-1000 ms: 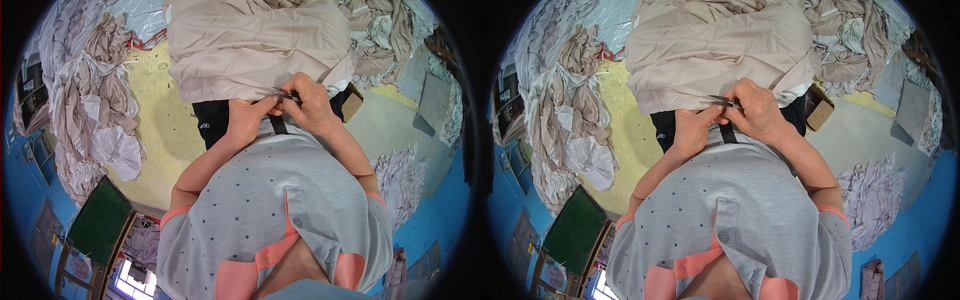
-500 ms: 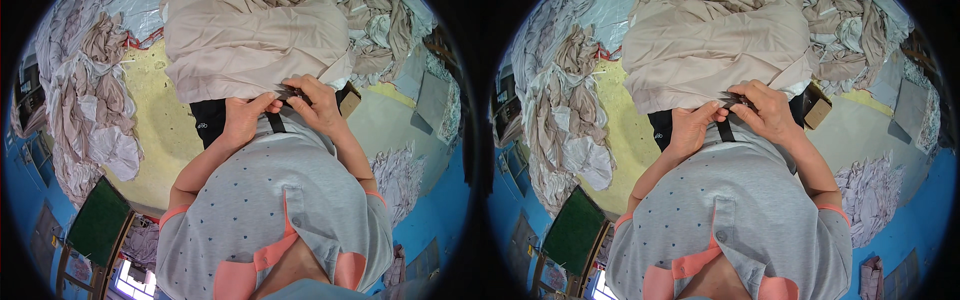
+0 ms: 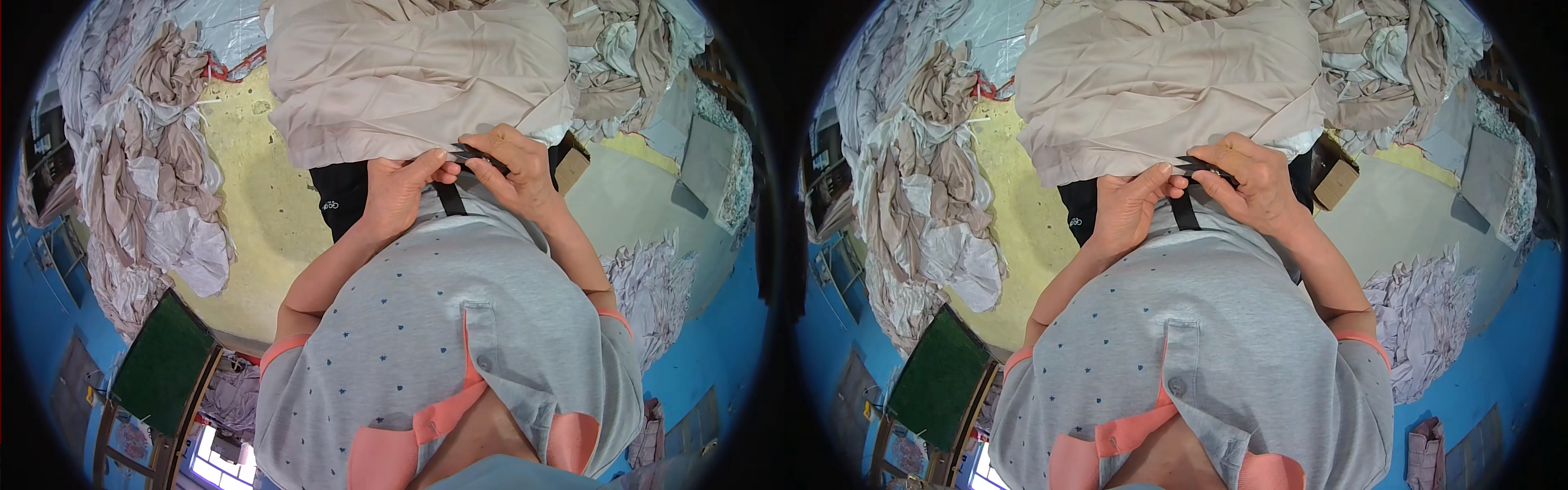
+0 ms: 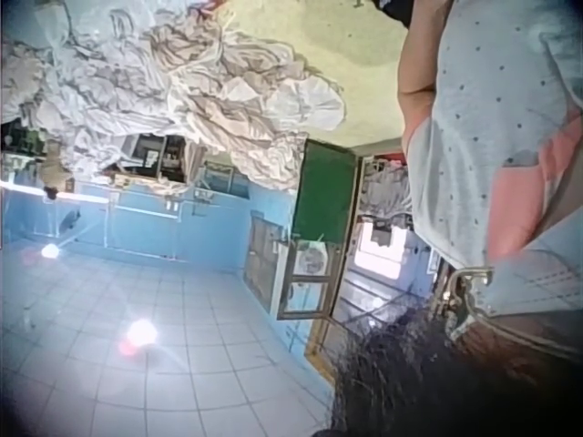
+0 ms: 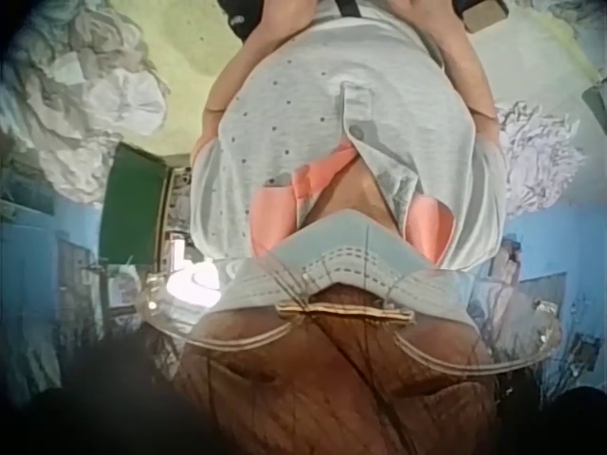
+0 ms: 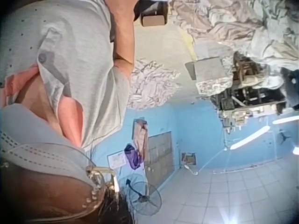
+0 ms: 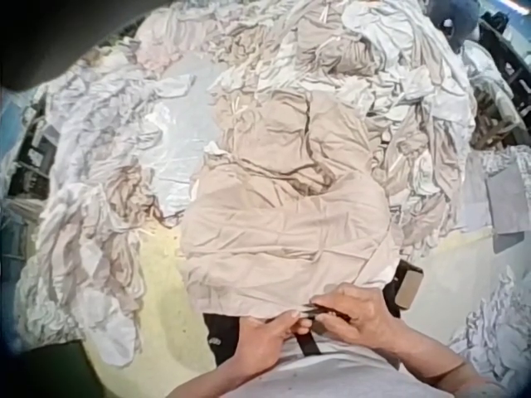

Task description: Trimming loose threads from white fabric pieces using small scissors in a factory setting.

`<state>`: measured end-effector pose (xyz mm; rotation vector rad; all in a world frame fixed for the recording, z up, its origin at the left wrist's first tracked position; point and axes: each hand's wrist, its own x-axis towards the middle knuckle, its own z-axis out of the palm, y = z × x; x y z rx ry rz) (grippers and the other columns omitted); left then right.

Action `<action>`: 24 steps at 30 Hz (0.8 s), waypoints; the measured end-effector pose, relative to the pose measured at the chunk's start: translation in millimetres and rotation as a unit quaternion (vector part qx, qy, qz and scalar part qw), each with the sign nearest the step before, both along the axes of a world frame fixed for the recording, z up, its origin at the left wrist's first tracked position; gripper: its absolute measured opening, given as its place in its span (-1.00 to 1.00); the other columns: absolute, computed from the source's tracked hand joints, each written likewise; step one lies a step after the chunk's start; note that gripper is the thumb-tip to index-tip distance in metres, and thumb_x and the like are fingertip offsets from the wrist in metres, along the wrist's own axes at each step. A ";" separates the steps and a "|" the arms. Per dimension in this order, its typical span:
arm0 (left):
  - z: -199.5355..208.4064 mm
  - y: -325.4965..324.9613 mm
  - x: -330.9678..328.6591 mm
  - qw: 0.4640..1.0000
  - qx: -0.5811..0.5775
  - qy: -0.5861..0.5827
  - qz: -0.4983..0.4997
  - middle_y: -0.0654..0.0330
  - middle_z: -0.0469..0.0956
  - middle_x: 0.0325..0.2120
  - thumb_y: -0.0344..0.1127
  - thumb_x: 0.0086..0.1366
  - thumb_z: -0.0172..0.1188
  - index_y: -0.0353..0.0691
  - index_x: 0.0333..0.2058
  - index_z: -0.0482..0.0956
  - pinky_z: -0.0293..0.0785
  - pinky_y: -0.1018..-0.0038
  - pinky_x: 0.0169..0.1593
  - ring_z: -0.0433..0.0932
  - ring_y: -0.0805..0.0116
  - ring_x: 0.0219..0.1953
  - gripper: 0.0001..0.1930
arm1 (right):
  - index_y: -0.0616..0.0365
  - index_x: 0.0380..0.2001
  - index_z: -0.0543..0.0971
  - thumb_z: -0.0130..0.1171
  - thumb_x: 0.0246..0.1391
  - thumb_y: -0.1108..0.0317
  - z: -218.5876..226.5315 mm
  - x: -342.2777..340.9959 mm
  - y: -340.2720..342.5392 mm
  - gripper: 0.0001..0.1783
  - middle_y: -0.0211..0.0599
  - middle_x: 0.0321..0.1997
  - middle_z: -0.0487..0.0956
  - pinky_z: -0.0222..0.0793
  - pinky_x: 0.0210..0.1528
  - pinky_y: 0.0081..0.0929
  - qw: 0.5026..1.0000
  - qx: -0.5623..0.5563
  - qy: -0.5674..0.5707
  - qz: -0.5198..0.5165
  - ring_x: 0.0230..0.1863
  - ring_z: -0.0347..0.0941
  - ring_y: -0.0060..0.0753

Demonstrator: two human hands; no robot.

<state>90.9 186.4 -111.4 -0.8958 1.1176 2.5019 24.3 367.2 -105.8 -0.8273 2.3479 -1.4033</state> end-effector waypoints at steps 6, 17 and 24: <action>0.0 -0.3 0.7 1.000 0.004 0.004 -0.003 0.04 0.61 -0.47 -0.50 0.22 0.15 -0.45 -0.35 0.59 0.53 0.50 -0.33 0.59 0.35 -0.44 -0.90 | 0.24 -0.23 0.60 0.25 -0.09 0.48 3.5 -0.3 -2.9 -0.73 -0.29 -0.54 0.44 0.25 -0.55 -0.56 1.000 -0.001 0.006 0.000 -0.59 0.34 -0.44; 3.2 1.3 0.2 1.000 -0.003 -0.001 -0.004 0.04 0.61 -0.47 -0.51 0.22 0.15 -0.45 -0.37 0.59 0.53 0.52 -0.34 0.59 0.37 -0.45 -0.90 | 0.24 -0.23 0.60 0.26 -0.10 0.50 2.6 -1.8 -1.3 -0.72 -0.27 -0.51 0.49 0.28 -0.53 -0.57 1.000 -0.003 0.020 0.011 -0.56 0.40 -0.43; -0.3 -2.6 2.7 0.999 0.002 0.008 -0.032 0.08 0.59 -0.37 -0.48 0.25 0.14 -0.42 -0.25 0.56 0.54 0.51 -0.31 0.59 0.36 -0.36 -0.87 | 0.23 -0.23 0.61 0.26 -0.10 0.50 2.5 -2.5 -1.3 -0.73 -0.29 -0.51 0.49 0.28 -0.54 -0.58 1.000 0.003 0.021 0.014 -0.57 0.39 -0.46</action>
